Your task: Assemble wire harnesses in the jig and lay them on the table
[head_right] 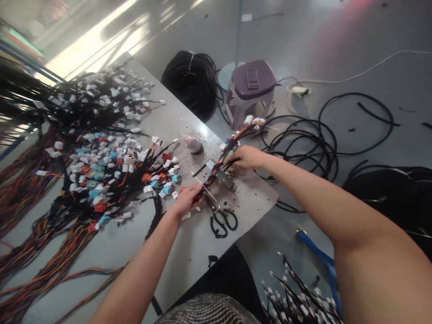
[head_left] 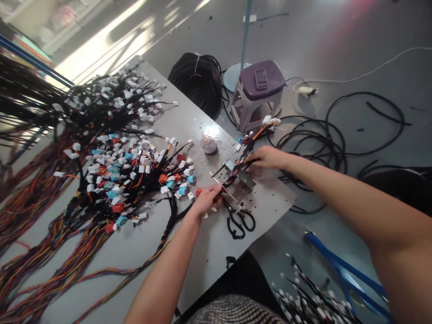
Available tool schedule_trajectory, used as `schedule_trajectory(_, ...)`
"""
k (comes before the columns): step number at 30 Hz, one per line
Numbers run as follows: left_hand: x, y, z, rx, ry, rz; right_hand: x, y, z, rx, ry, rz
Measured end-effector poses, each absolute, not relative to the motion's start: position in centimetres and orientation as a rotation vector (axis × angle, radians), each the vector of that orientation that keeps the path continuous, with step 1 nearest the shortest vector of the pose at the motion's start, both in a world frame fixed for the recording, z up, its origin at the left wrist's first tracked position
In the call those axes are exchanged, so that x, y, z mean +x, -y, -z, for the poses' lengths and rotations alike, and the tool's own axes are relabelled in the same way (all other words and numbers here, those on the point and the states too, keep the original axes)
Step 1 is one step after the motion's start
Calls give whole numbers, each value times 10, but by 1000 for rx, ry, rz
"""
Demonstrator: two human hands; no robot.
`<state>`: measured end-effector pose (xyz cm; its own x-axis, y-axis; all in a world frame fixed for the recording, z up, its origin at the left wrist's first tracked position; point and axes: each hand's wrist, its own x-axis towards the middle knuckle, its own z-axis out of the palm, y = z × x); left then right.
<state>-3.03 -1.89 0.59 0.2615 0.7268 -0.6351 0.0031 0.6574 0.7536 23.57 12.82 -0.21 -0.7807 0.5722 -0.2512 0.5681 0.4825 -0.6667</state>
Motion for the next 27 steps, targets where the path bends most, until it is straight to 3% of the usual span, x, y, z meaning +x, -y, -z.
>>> schedule_trajectory(9,-50,10,-2,835,-1127,-466,300,-142,-7,-1350,2232,-1348)
schedule_trajectory(18,-42,-5,1,532,-990,-510,214,-125,4,-994,2532,-1483)
schedule_trajectory(24,-38,-1,-2,540,-1052,-520,201,-95,2,-959,2894,-857)
schedule_trajectory(27,-40,6,-9,614,-1059,-487,215,-92,8,-1267,2822,-523)
